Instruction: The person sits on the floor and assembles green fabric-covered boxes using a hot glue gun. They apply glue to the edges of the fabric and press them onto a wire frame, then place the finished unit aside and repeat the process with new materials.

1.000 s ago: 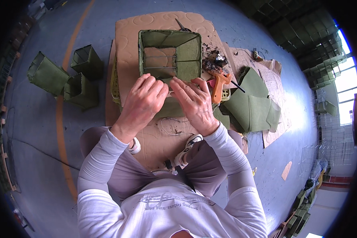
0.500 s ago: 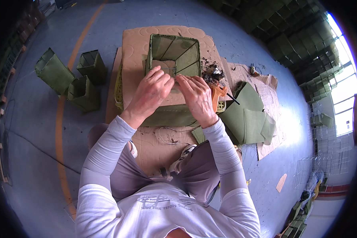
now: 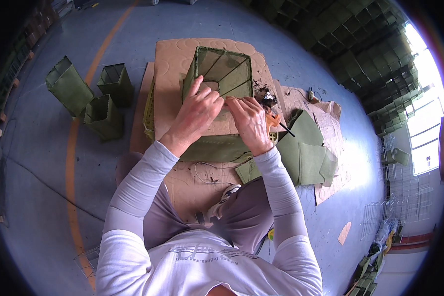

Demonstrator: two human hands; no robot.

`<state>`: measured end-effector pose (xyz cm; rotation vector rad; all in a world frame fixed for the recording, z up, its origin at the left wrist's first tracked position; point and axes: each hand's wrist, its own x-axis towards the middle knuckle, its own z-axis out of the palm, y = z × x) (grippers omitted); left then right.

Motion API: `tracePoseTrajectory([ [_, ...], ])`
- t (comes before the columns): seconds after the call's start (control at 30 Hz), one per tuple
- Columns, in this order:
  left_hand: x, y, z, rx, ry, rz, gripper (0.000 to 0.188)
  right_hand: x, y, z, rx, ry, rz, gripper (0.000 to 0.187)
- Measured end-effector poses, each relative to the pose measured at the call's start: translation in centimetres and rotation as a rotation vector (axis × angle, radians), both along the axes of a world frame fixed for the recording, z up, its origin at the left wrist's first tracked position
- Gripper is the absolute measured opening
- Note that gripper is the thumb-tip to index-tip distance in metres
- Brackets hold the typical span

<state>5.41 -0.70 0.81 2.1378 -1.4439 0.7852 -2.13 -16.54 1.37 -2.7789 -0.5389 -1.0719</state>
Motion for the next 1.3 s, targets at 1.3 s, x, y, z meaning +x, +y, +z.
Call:
tracePoseTrajectory([
  [1.3,-4.9,-2.5,-1.3,0.117,-0.264,-0.096,0.003,-0.1,-7.2,1.1,0.365,0.323,-0.667,0.041],
])
